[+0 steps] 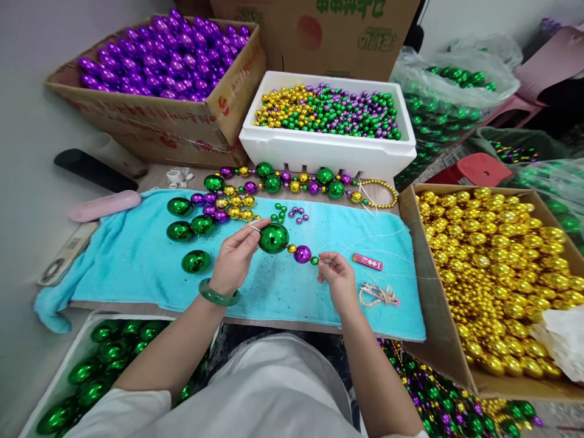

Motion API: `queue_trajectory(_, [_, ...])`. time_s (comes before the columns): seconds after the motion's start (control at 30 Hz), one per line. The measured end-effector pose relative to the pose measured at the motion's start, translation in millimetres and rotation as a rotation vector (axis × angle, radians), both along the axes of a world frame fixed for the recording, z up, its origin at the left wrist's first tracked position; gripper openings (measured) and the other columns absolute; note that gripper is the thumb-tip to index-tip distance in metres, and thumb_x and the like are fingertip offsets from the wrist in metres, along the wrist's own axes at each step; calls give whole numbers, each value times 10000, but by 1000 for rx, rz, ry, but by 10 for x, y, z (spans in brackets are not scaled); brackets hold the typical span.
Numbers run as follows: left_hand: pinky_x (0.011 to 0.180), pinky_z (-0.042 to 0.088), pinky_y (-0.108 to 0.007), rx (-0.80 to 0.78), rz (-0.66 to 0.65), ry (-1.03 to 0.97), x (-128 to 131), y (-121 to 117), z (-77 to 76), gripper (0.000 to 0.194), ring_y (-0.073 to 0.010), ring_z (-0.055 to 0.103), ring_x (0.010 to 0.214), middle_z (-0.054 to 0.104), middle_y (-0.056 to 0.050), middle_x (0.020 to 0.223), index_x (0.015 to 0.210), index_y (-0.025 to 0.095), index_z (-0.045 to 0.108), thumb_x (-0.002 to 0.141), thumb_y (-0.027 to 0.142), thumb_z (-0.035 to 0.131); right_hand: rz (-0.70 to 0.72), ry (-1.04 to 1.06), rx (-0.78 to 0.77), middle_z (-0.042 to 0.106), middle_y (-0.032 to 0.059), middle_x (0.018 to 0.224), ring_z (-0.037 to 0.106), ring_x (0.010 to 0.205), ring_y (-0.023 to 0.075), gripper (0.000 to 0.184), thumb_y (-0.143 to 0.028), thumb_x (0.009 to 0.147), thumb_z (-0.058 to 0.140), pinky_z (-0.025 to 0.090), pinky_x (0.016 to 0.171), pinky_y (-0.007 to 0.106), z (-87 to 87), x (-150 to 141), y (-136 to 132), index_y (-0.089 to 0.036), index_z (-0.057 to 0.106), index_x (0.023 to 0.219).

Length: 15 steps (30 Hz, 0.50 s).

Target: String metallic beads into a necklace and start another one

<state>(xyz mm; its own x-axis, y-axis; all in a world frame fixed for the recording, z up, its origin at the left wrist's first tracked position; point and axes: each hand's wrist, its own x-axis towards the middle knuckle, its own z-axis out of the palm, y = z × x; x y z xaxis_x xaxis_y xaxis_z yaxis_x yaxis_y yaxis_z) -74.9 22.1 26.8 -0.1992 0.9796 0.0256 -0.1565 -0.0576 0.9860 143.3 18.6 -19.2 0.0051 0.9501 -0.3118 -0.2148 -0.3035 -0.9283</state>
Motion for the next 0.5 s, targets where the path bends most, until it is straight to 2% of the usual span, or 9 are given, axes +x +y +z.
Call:
queue_trajectory(0.07, [1002, 455, -344, 18, 64, 25, -32, 34, -17, 184, -213, 576, 1167, 703, -56, 1101, 935, 253, 778, 807, 361, 701, -5, -46, 21, 545, -42, 619, 497, 475, 94, 263, -322, 644, 746, 407, 472, 243, -3, 42, 73, -177, 644, 838])
queue_trajectory(0.17, [781, 527, -282, -11, 96, -3, -47, 55, -23, 158, -165, 656, 905, 710, -47, 974, 853, 230, 778, 777, 358, 724, -18, -258, 96, 566, -22, 637, 499, 503, 116, 225, -338, 678, 694, 423, 492, 269, 3, 113, 182, -182, 634, 829])
queue_trajectory(0.23, [676, 527, -261, -46, 109, -60, -44, 53, -18, 180, -133, 654, 742, 713, -39, 878, 846, 214, 769, 774, 371, 721, -64, -494, 232, 621, 16, 737, 530, 573, 138, 173, -306, 715, 651, 457, 546, 294, 37, 126, 214, -187, 646, 841])
queue_trajectory(0.3, [642, 531, -256, -52, 133, -102, -37, 44, -3, 195, -123, 649, 674, 710, -31, 802, 844, 200, 761, 766, 375, 727, -90, -677, 408, 661, 58, 885, 573, 671, 159, 143, -263, 768, 609, 489, 616, 311, 104, 77, 196, -192, 663, 880])
queue_trajectory(0.37, [636, 541, -255, -30, 151, -104, -34, 26, 30, 192, -124, 655, 668, 709, -29, 784, 837, 194, 754, 767, 371, 728, -26, -727, 562, 674, 82, 995, 606, 744, 165, 160, -239, 838, 565, 507, 662, 311, 196, -44, 138, -199, 672, 950])
queue_trajectory(0.5, [653, 560, -269, 39, 136, -51, -56, -56, 170, 173, -136, 668, 685, 711, -33, 806, 838, 189, 745, 800, 353, 703, 263, -634, 749, 677, 93, 1121, 649, 868, 167, 240, -226, 921, 513, 532, 736, 298, 360, -392, 24, -223, 650, 1118])
